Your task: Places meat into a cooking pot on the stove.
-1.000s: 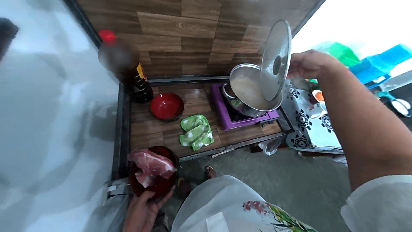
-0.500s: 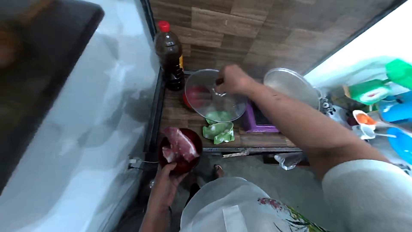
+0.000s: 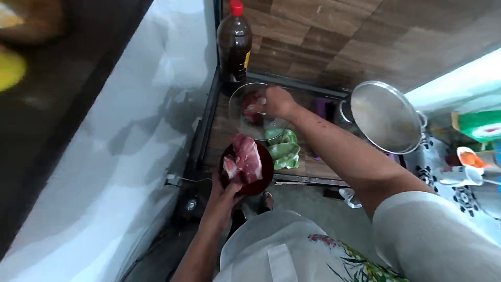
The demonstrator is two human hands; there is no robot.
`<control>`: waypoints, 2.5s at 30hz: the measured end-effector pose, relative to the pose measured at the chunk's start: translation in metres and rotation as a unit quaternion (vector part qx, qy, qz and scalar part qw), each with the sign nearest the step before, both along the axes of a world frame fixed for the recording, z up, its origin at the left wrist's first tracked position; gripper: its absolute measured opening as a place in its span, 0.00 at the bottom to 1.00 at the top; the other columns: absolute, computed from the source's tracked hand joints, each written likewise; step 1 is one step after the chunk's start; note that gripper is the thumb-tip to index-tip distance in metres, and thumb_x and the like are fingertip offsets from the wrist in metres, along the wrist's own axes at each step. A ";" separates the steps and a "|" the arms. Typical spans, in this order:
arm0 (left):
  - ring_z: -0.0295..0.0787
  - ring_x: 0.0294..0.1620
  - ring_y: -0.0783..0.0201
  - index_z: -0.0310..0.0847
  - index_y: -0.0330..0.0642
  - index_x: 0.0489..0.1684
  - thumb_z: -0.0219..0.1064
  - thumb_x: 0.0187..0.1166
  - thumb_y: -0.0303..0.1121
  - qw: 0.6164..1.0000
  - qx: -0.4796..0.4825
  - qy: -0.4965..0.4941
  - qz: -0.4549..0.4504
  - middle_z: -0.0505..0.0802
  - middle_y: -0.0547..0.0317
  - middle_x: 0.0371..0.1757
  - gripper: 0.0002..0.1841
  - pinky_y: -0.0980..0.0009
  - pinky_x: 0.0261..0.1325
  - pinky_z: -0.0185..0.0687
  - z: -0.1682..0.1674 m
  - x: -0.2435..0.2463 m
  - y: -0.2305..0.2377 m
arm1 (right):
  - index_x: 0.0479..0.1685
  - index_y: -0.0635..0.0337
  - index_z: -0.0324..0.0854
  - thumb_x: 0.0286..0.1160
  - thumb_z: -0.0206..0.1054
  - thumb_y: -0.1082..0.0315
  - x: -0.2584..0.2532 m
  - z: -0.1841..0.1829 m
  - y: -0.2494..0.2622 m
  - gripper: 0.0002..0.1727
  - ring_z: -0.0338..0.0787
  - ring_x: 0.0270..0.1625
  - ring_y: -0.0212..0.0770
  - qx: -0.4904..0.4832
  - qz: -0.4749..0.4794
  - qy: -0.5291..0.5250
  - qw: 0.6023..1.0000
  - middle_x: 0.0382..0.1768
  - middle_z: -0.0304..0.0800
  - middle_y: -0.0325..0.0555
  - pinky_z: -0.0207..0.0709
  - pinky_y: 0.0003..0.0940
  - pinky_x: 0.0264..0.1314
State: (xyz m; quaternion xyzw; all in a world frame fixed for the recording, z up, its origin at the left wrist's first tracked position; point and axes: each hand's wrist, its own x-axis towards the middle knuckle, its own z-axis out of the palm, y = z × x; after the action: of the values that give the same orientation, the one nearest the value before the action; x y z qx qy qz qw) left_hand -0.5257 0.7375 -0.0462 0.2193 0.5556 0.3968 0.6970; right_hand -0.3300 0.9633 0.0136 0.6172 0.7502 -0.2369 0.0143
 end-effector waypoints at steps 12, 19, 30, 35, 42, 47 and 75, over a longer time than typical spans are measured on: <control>0.93 0.53 0.48 0.49 0.45 0.89 0.51 0.86 0.26 0.989 0.001 -0.047 -0.140 0.86 0.40 0.64 0.30 0.53 0.48 0.95 0.013 0.110 0.038 | 0.69 0.55 0.80 0.66 0.82 0.55 0.075 0.051 -0.130 0.31 0.86 0.62 0.60 -0.021 -0.022 0.020 0.999 0.59 0.87 0.57 0.81 0.65 0.56; 0.92 0.58 0.44 0.48 0.51 0.91 0.52 0.87 0.26 0.978 0.000 -0.068 -0.197 0.85 0.40 0.68 0.32 0.49 0.53 0.93 0.025 0.153 0.045 | 0.65 0.60 0.77 0.66 0.81 0.67 0.140 0.072 -0.176 0.27 0.91 0.49 0.52 -0.006 -0.022 0.120 0.993 0.45 0.90 0.54 0.84 0.56 0.53; 0.90 0.63 0.43 0.46 0.51 0.92 0.57 0.83 0.28 0.973 0.004 -0.052 -0.224 0.80 0.40 0.74 0.36 0.48 0.54 0.93 0.023 0.161 0.041 | 0.64 0.62 0.74 0.60 0.84 0.67 0.279 0.138 -0.179 0.32 0.93 0.46 0.39 0.208 -0.262 0.192 0.923 0.47 0.90 0.50 0.89 0.40 0.53; 0.91 0.60 0.45 0.46 0.51 0.92 0.58 0.82 0.29 0.976 0.004 -0.043 -0.215 0.82 0.41 0.73 0.37 0.51 0.51 0.94 0.018 0.146 0.028 | 0.60 0.70 0.77 0.59 0.85 0.71 0.332 0.078 -0.125 0.29 0.91 0.49 0.59 0.069 -0.280 0.066 0.955 0.46 0.90 0.61 0.82 0.63 0.58; 0.93 0.56 0.45 0.47 0.50 0.92 0.58 0.82 0.30 0.978 -0.002 -0.061 -0.199 0.85 0.40 0.69 0.36 0.51 0.50 0.95 0.018 0.127 0.016 | 0.64 0.66 0.83 0.69 0.80 0.65 0.357 0.024 -0.076 0.25 0.91 0.50 0.64 -0.012 -0.274 0.025 0.961 0.53 0.89 0.67 0.83 0.67 0.55; 0.92 0.60 0.44 0.43 0.51 0.93 0.58 0.85 0.30 0.976 -0.008 -0.091 -0.197 0.82 0.39 0.73 0.37 0.50 0.53 0.94 0.022 0.128 0.019 | 0.73 0.67 0.79 0.74 0.76 0.64 0.300 0.108 -0.098 0.29 0.82 0.71 0.74 0.104 -0.232 -0.085 0.963 0.67 0.84 0.73 0.70 0.73 0.74; 0.87 0.69 0.49 0.40 0.55 0.95 0.63 0.84 0.38 0.964 0.093 -0.007 -0.250 0.74 0.45 0.82 0.41 0.50 0.57 0.93 0.027 0.151 0.007 | 0.72 0.61 0.74 0.67 0.76 0.68 0.134 -0.001 -0.224 0.30 0.87 0.62 0.63 -0.009 -0.178 0.136 0.975 0.69 0.78 0.67 0.81 0.61 0.62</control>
State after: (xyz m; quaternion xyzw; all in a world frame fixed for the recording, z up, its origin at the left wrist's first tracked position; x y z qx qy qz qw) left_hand -0.3746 0.7443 -0.0193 0.4123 0.4391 0.2608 0.7544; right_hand -0.1955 0.7390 0.0122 0.7030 0.6208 -0.3240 -0.1244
